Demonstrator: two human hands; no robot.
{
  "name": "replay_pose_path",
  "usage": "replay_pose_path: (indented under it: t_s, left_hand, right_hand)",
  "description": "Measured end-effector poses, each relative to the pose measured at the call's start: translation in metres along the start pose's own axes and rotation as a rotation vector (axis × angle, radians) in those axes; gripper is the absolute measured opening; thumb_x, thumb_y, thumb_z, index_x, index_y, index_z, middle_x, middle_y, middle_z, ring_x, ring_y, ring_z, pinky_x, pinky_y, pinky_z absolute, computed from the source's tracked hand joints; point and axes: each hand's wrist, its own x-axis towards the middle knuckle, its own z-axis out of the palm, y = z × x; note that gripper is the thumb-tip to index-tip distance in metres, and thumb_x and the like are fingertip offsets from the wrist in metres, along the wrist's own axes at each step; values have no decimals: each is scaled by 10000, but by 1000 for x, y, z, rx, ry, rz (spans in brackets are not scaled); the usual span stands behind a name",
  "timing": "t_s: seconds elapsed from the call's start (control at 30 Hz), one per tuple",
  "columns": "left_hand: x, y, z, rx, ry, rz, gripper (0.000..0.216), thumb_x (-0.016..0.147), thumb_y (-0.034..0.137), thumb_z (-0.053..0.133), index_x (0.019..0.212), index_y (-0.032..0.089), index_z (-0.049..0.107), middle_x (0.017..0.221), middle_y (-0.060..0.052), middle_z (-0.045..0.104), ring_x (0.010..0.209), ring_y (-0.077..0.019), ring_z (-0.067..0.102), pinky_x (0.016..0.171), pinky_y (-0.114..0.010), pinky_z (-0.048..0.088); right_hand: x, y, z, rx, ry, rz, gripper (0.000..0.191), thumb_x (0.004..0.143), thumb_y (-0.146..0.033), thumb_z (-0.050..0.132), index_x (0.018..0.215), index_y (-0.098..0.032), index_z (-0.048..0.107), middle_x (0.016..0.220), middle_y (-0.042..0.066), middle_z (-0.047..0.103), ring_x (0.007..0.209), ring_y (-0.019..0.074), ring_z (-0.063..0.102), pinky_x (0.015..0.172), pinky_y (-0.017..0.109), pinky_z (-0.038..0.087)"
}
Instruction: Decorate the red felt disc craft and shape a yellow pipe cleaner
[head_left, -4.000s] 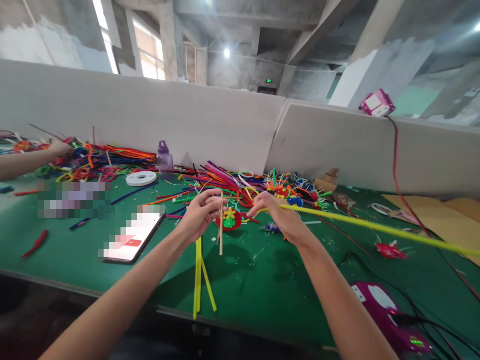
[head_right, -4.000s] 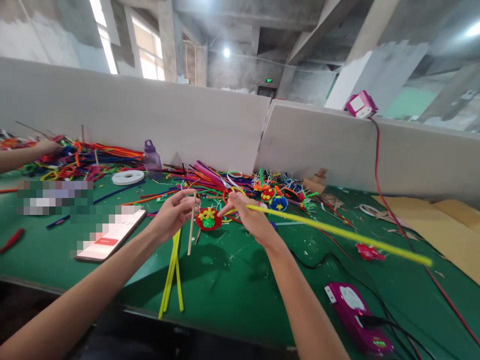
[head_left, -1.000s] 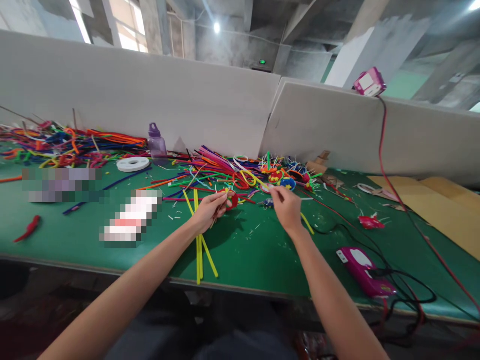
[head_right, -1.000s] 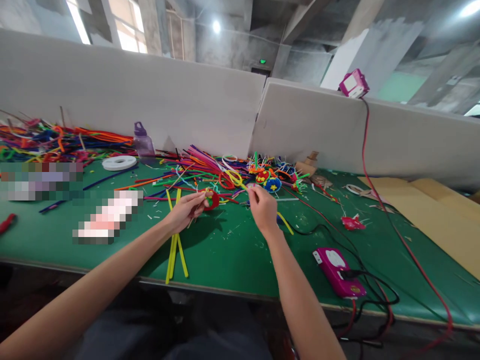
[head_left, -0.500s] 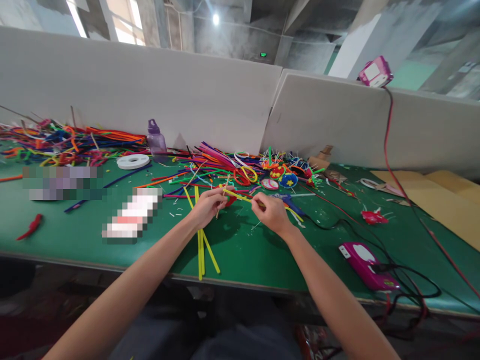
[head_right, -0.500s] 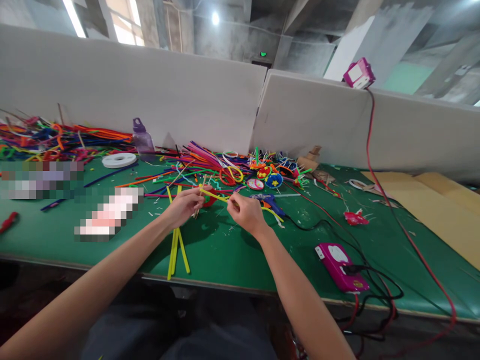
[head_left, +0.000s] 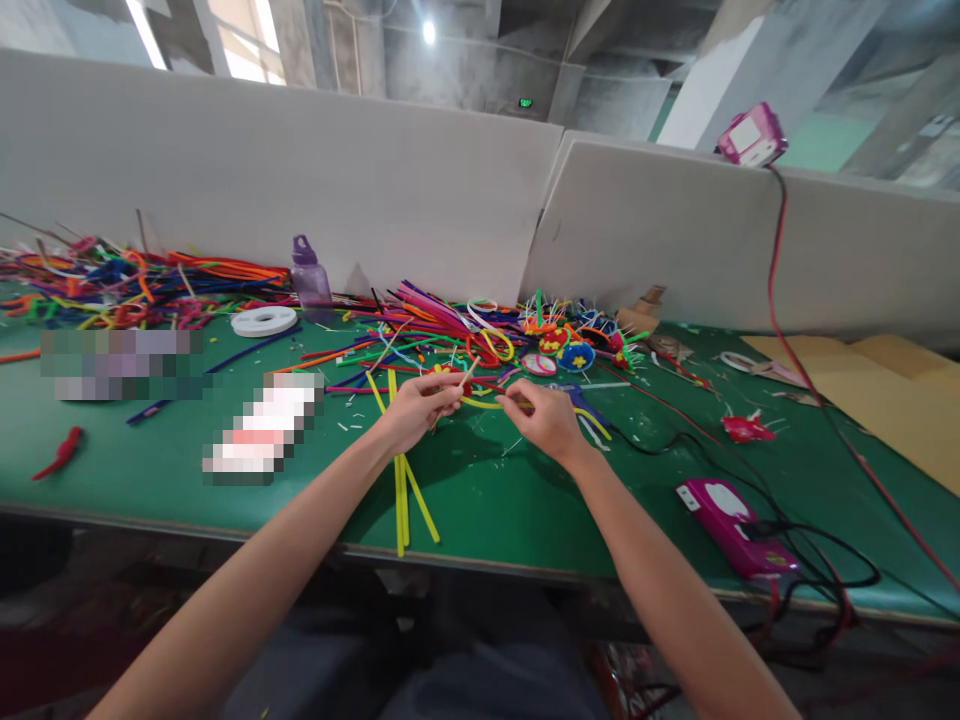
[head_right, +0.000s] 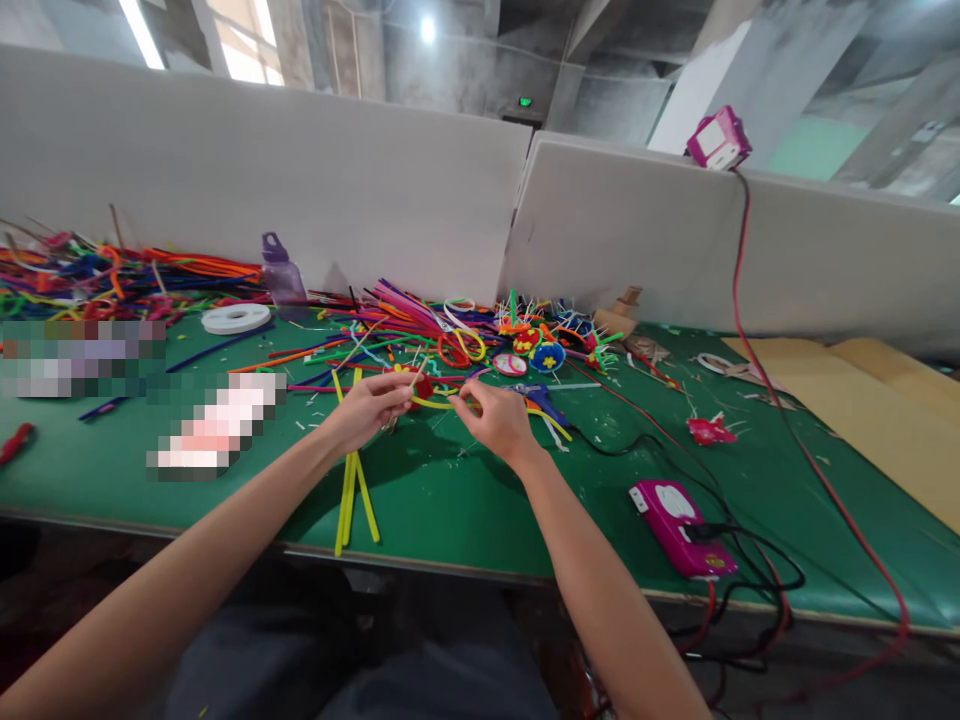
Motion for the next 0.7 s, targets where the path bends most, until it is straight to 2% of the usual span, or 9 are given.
replay_pose_path:
  t_s: [0.17, 0.27, 0.4, 0.7]
  left_hand:
    - [-2, 1, 2, 51, -33, 16, 240, 574, 215, 810, 791, 136, 743, 612, -7, 618, 528, -57, 519, 494, -190, 371]
    - [-3, 2, 4, 79, -52, -6, 238, 560, 201, 812, 771, 127, 734, 569, -1, 608, 525, -70, 531, 495, -193, 383]
    - [-4, 0, 3, 76, -85, -35, 260, 551, 179, 809, 791, 125, 729, 588, -8, 629, 540, -82, 556, 506, -196, 398]
    - [-9, 3, 5, 215, -287, -148, 293, 595, 179, 788, 860, 112, 683, 570, 1, 618, 521, -86, 562, 484, -195, 387]
  right_hand:
    - [0, -6, -3, 144, -64, -107, 283, 836, -452, 601, 880, -189, 694, 842, 45, 713, 655, 136, 641, 595, 222, 466]
    - [-2, -12, 0, 80, -86, -191, 261, 846, -421, 601, 888, -185, 704, 815, 45, 719, 670, 145, 649, 634, 239, 462]
    - [-3, -20, 5, -77, -152, -280, 230, 920, -305, 501, 884, -203, 704, 740, 39, 697, 693, 149, 643, 634, 244, 429]
    - [1, -13, -3, -151, -135, -271, 277, 930, -310, 483, 883, -194, 730, 703, 45, 619, 664, 139, 577, 553, 237, 364]
